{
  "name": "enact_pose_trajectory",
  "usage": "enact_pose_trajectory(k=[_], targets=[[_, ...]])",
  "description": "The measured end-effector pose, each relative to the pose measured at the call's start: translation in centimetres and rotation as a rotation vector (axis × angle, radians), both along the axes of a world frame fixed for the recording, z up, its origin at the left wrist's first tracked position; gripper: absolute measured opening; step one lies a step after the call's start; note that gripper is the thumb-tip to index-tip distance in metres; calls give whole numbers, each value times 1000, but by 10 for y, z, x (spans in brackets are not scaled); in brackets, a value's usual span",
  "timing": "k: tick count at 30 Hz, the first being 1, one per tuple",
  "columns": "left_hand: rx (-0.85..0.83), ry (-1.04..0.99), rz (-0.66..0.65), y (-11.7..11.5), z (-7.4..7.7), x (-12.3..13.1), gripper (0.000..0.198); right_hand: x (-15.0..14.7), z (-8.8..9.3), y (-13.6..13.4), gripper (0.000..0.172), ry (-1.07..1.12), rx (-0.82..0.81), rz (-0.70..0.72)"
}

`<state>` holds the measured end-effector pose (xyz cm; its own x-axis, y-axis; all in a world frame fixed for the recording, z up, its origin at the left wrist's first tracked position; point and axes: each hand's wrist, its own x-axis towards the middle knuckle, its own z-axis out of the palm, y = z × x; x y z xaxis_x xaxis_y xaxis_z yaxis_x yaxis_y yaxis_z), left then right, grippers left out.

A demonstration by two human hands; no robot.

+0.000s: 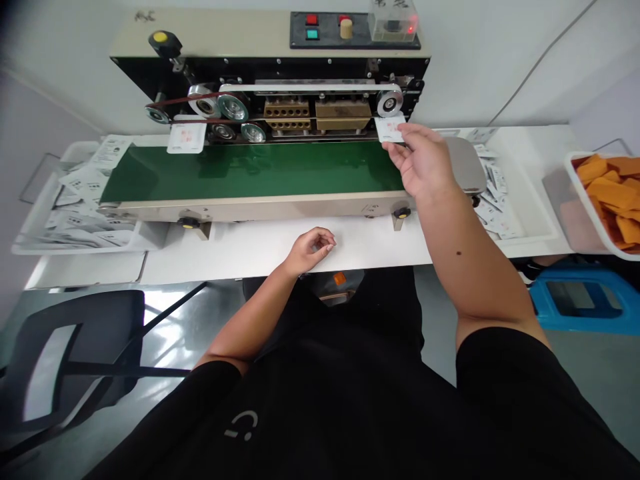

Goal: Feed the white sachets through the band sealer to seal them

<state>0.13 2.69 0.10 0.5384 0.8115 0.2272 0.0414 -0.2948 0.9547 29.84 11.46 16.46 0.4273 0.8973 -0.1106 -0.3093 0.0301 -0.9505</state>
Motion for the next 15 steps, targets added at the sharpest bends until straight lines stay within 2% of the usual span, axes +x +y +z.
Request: enact_pose_trajectory(k=[5, 9, 12, 15], targets=[[7, 17, 7, -1, 4, 0, 28, -16, -4, 2, 20, -12, 16, 125], [7, 20, 18, -2, 7, 0, 27, -16, 2, -30, 27, -61, 46, 137], [12, 19, 14, -3, 7, 0, 25, 11, 5, -60, 19, -147, 123, -1], [21, 22, 4, -1, 6, -1, 24, 71, 0, -77, 27, -332, 195, -348]])
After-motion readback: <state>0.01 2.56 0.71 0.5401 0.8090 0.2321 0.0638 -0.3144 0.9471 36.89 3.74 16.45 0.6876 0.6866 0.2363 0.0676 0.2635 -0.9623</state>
